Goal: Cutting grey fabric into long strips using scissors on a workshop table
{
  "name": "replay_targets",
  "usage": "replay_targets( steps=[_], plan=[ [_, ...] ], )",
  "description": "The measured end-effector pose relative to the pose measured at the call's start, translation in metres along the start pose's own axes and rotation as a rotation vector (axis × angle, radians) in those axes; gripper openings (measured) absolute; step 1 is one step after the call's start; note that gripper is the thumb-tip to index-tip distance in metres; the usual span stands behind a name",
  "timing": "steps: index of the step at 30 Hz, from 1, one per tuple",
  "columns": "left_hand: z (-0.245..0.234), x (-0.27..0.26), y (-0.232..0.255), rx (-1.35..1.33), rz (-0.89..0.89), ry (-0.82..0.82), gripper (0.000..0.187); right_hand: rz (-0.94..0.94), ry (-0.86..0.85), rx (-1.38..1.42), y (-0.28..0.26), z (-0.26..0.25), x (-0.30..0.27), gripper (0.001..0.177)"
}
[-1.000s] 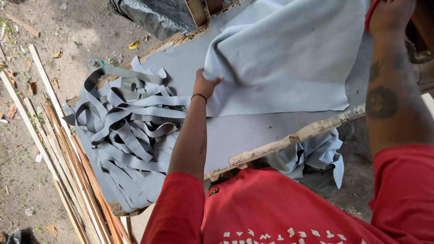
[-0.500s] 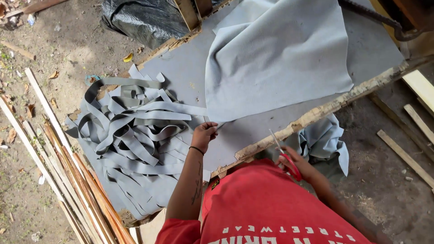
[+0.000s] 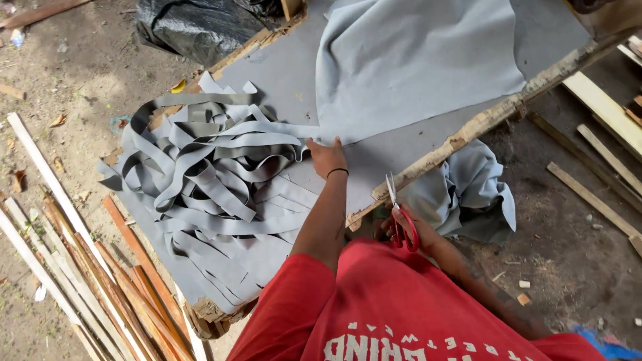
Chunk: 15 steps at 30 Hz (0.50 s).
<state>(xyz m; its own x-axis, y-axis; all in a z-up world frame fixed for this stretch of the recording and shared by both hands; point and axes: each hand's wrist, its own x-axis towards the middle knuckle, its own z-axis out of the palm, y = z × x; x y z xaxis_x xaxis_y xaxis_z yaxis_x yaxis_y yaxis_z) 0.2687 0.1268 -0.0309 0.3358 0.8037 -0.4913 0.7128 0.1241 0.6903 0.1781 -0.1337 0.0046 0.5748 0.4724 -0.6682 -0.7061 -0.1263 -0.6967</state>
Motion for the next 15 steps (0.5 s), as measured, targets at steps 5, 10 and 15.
replay_targets(
  steps=[5,10,15],
  plan=[
    [0.022,0.036,-0.026,0.271,0.312,0.09,0.022,-0.009,-0.008,-0.073,0.005,0.007,-0.033,0.053],
    [0.007,0.019,-0.017,0.189,0.374,0.069,0.019,-0.024,0.017,-0.052,0.002,0.022,-0.036,0.052],
    [-0.019,0.004,-0.016,0.068,0.434,0.005,0.035,-0.06,-0.026,-0.135,-0.003,0.039,-0.018,0.045]
  ],
)
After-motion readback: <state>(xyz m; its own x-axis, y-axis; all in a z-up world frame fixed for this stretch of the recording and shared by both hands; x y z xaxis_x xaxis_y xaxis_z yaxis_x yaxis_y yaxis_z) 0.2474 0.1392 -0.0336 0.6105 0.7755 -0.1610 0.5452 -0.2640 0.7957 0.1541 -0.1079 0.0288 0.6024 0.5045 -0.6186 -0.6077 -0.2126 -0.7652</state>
